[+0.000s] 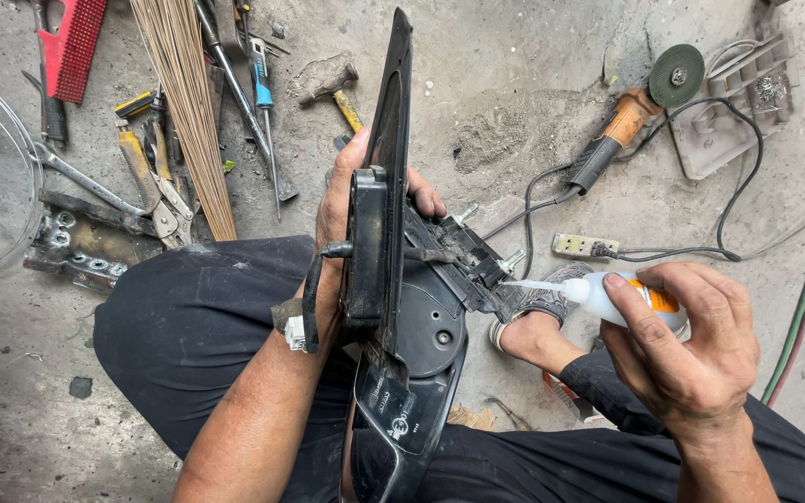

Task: The person applies lubricant from a small bottle into several pivot points on a black plastic mechanism. They rotate the mechanism to access different areas and continue applying lubricant to multiple joints.

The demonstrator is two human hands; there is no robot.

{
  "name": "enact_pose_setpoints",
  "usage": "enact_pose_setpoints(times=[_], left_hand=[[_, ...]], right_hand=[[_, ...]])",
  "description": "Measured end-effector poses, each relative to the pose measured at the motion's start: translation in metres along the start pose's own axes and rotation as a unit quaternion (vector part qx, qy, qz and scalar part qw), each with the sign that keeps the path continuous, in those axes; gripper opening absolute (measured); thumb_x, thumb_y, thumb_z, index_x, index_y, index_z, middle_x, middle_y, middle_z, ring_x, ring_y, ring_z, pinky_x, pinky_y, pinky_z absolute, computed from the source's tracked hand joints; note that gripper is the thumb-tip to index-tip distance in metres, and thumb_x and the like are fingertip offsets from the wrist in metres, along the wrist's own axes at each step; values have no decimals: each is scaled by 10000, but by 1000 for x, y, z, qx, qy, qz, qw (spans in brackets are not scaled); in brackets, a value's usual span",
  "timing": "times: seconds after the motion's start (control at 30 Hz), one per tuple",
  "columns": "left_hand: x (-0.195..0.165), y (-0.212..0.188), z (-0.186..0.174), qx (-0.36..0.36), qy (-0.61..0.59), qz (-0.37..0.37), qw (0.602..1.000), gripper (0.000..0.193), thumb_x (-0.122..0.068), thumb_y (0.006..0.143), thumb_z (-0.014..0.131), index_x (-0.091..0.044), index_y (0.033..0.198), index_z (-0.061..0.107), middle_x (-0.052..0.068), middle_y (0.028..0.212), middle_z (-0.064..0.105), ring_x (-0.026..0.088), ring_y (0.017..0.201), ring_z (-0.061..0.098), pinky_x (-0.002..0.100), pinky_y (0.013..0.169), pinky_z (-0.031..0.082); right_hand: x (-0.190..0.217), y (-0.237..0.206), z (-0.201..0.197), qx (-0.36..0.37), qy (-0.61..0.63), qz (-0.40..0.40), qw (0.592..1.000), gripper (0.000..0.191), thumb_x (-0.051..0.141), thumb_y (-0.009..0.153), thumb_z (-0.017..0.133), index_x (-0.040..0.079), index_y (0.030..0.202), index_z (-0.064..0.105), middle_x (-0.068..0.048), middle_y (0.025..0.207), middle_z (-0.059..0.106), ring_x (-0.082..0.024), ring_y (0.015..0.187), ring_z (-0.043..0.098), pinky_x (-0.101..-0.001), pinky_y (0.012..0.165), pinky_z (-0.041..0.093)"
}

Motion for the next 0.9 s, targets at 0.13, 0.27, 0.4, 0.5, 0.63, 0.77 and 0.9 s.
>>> enact_pose_setpoints(times=[0.13, 0.27, 0.4, 0.5, 0.63, 0.77, 0.9], left_hand=[[1, -2, -2, -12, -23, -3, 1000, 707, -618, 1023, 342, 9, 882, 639, 194, 808, 674, 338, 874, 705, 492, 923, 576], [2, -4, -4, -19, -40, 14, 999, 618, -587, 1035, 353, -37, 849, 566, 206, 808, 668, 372, 882, 703, 533, 925, 584], [4, -2, -6, -11, -52, 10, 999, 614, -577, 1037, 347, -32, 854, 562, 220, 818, 667, 382, 900, 690, 520, 939, 564], [5, -2, -8, -6, -54, 18, 998, 612, -567, 1048, 348, -29, 838, 551, 231, 822, 669, 392, 897, 688, 517, 936, 559], [8, -2, -10, -4, -80, 8, 997, 606, -573, 1049, 337, -47, 832, 546, 231, 817, 667, 391, 903, 690, 521, 936, 559], [11, -5, -12, 3, -108, 9, 994, 593, -563, 1062, 343, -57, 835, 552, 233, 814, 660, 390, 898, 690, 546, 921, 562], [12, -4, -15, 19, -125, 5, 992, 598, -547, 1067, 326, -52, 838, 570, 242, 812, 663, 399, 879, 692, 566, 898, 561]], right_hand=[[0, -1, 2, -3, 7, 3, 1000, 471, -19, 668, 830, 56, 1127, 754, -143, 1063, 655, -337, 1017, 647, -440, 889, 539], [-1, -3, 4, -8, 14, 9, 1000, 474, -27, 693, 833, 68, 1150, 750, -134, 1090, 650, -330, 1048, 645, -431, 910, 541], [-3, -5, 5, -13, 18, 12, 1000, 473, -37, 691, 831, 64, 1145, 748, -133, 1093, 651, -330, 1051, 645, -436, 910, 540], [-3, -4, 6, -15, 21, 14, 1000, 469, -39, 685, 825, 58, 1137, 745, -136, 1089, 652, -332, 1041, 645, -436, 904, 541], [-3, -1, 8, -18, 35, 18, 999, 469, -39, 682, 816, 57, 1135, 740, -137, 1086, 652, -334, 1033, 645, -437, 903, 542], [4, -3, 12, -19, 41, 18, 999, 464, -42, 657, 810, 45, 1107, 740, -148, 1060, 654, -344, 1006, 646, -446, 874, 546], [7, -4, 13, -24, 56, 16, 998, 446, -44, 695, 807, 51, 1126, 743, -141, 1078, 648, -320, 1029, 648, -417, 885, 552]])
Point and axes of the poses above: each hand's wrist, its own y-axis towards the middle knuckle, its own z-axis out of the palm, x = y × z, the point moved 5 cm from there along y, towards the middle knuckle
